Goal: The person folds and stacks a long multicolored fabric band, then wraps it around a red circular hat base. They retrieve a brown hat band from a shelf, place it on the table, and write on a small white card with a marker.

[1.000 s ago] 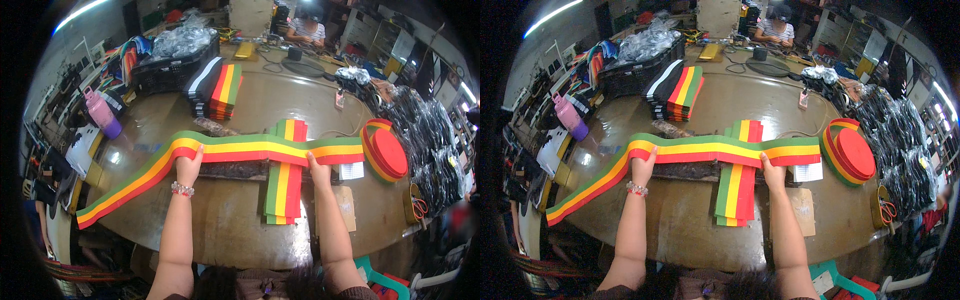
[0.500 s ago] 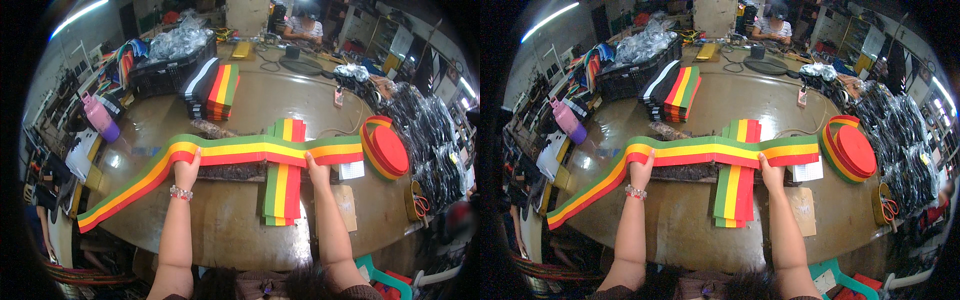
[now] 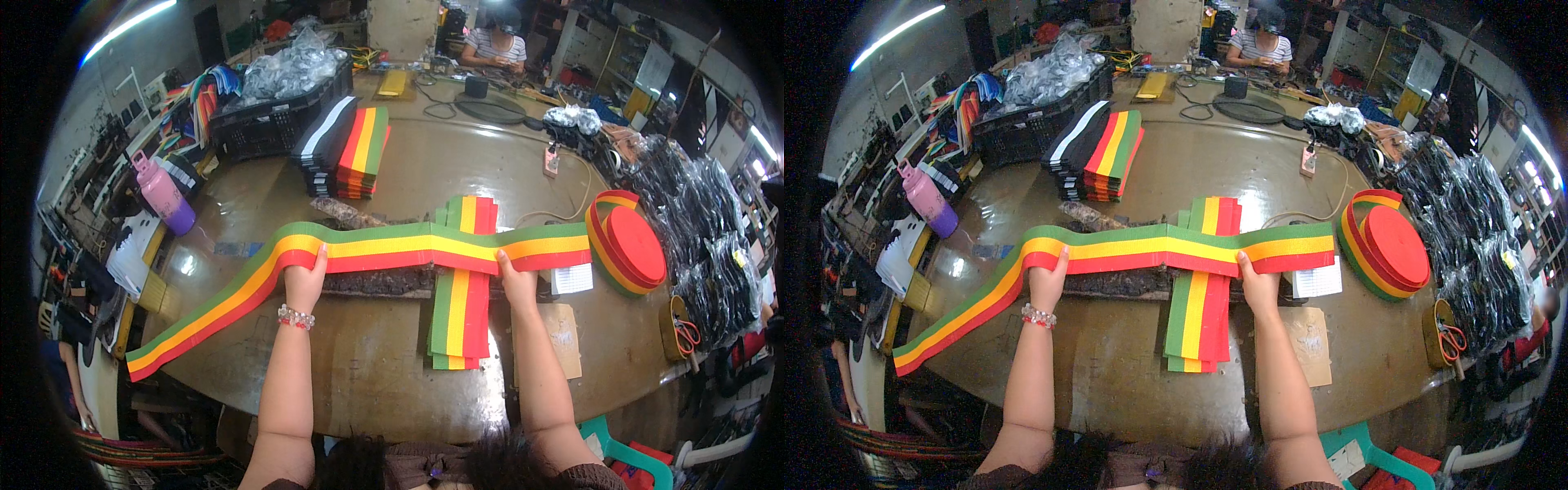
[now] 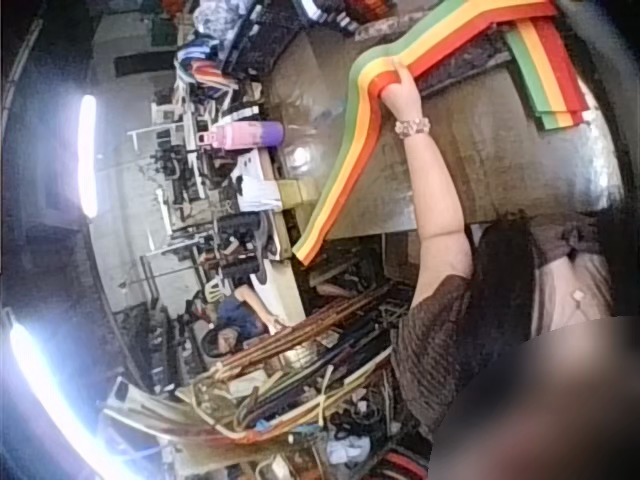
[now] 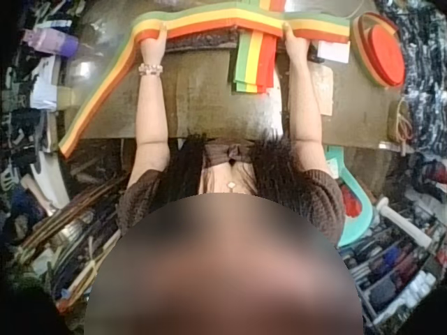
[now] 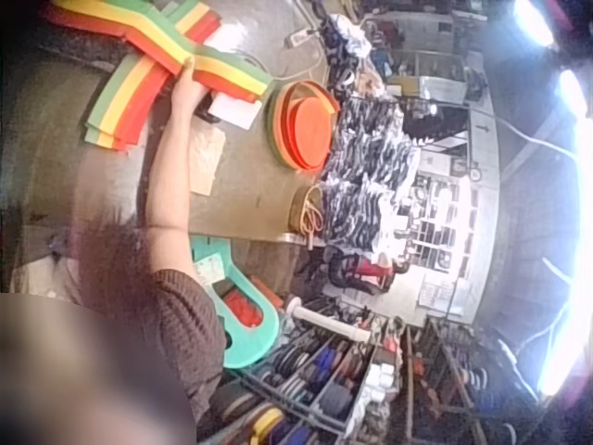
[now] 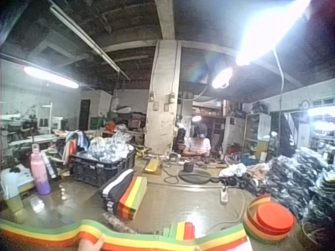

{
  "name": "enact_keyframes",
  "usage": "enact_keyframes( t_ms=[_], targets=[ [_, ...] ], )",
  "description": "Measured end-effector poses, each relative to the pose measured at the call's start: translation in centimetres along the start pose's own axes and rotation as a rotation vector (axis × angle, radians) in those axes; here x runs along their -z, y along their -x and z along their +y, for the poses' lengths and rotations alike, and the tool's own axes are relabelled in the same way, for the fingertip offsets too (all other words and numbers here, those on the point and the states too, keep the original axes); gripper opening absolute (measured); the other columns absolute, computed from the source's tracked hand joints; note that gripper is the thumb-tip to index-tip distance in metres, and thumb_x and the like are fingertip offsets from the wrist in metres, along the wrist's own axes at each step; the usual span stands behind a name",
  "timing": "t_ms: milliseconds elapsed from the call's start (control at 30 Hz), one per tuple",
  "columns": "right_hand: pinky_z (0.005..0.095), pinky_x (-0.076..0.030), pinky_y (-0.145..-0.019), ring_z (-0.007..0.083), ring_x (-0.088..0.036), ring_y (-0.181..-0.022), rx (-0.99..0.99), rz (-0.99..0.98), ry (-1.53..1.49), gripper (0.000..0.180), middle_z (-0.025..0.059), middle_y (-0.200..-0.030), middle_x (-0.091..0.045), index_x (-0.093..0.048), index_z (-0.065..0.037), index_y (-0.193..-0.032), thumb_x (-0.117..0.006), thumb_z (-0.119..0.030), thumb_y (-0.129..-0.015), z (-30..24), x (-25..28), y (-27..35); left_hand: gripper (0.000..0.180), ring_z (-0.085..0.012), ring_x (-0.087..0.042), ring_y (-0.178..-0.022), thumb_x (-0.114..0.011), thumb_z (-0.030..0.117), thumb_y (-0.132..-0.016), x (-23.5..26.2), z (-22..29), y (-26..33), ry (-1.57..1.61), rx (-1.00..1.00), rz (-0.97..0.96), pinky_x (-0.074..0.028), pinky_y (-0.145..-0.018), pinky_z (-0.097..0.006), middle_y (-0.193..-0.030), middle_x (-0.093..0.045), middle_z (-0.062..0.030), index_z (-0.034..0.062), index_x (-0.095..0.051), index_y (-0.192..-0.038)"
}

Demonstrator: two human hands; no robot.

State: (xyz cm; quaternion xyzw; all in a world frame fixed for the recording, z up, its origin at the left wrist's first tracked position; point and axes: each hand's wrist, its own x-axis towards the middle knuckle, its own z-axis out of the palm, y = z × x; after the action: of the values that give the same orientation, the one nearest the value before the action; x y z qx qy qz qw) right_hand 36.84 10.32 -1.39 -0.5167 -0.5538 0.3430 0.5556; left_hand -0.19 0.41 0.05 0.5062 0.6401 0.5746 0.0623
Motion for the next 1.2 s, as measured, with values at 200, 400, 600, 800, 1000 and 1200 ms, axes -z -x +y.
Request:
enact_keyframes(
  t_ms=[200, 400, 600, 800, 1000, 1200],
  targets=[
    [0.0380, -0.041, -0.094, 0.0276, -0.058, -0.104, -0.001, -0.005, 0.001, 0.032, 0.0161, -0.110, -0.061, -0.057, 0.006, -0.110, -0.066, -0.014, -0.087, 0.1, 0.0, -0.1, 0.022, -0.0308, -0.065, -0.088, -0.065, 0.018, -0.087, 0.0, -0.3, -0.1, -0.016, -0.003, -0.008, -0.049, -0.077, -0.039, -0.093, -0.067, -0.0160, -0.0027, -0.063, -0.095],
    [0.0382, -0.041, -0.093, 0.0278, -0.058, -0.103, -0.027, -0.010, 0.000, 0.031, 0.0162, -0.110, -0.062, -0.057, 0.006, -0.109, -0.066, -0.014, -0.086, 0.4, 0.1, -0.2, 0.023, -0.0316, -0.064, -0.090, -0.064, 0.020, -0.088, -0.1, -0.2, 0.1, -0.054, -0.021, 0.031, -0.049, -0.078, -0.040, -0.095, -0.067, -0.0164, -0.0020, -0.063, -0.096],
    [0.0384, -0.042, -0.092, 0.0279, -0.059, -0.102, 0.034, 0.001, -0.003, 0.032, 0.0161, -0.108, -0.062, -0.057, 0.006, -0.109, -0.067, -0.015, -0.086, 0.2, 0.0, 0.1, 0.024, -0.0319, -0.064, -0.090, -0.064, 0.020, -0.088, 0.0, -0.5, 0.2, -0.057, -0.029, 0.014, -0.049, -0.078, -0.040, -0.095, -0.067, -0.0167, -0.0021, -0.063, -0.097],
    [0.0388, -0.043, -0.091, 0.0278, -0.059, -0.101, 0.074, -0.006, 0.003, 0.031, 0.0160, -0.107, -0.062, -0.057, 0.006, -0.109, -0.066, -0.015, -0.087, 1.1, 0.2, -0.2, 0.024, -0.0319, -0.064, -0.090, -0.064, 0.020, -0.088, -0.4, -1.4, 0.4, -0.048, -0.084, 0.051, -0.049, -0.077, -0.039, -0.094, -0.067, -0.0166, -0.0021, -0.062, -0.097],
    [0.0294, -0.048, -0.070, 0.0177, -0.060, -0.087, -0.106, 0.066, -0.142, 0.030, 0.0077, -0.101, -0.063, -0.058, 0.000, -0.110, -0.068, -0.017, -0.087, -2.5, 0.8, 0.3, 0.024, -0.0252, -0.065, -0.090, -0.064, 0.018, -0.090, 0.1, -1.6, 0.3, 0.126, -0.020, 0.081, -0.049, -0.080, -0.036, -0.096, -0.067, -0.0126, -0.0029, -0.062, -0.099],
    [0.0197, -0.041, -0.049, 0.0088, -0.056, -0.068, -0.006, -0.338, -0.195, 0.038, 0.0025, -0.096, -0.063, -0.055, -0.001, -0.113, -0.072, -0.016, -0.082, -15.4, 6.4, 0.8, 0.031, -0.0200, -0.057, -0.110, -0.054, 0.017, -0.096, 3.3, 1.2, 0.4, 0.667, 0.121, 0.304, -0.047, -0.090, -0.034, -0.123, -0.057, -0.0063, 0.0018, -0.051, -0.123]
  ],
)
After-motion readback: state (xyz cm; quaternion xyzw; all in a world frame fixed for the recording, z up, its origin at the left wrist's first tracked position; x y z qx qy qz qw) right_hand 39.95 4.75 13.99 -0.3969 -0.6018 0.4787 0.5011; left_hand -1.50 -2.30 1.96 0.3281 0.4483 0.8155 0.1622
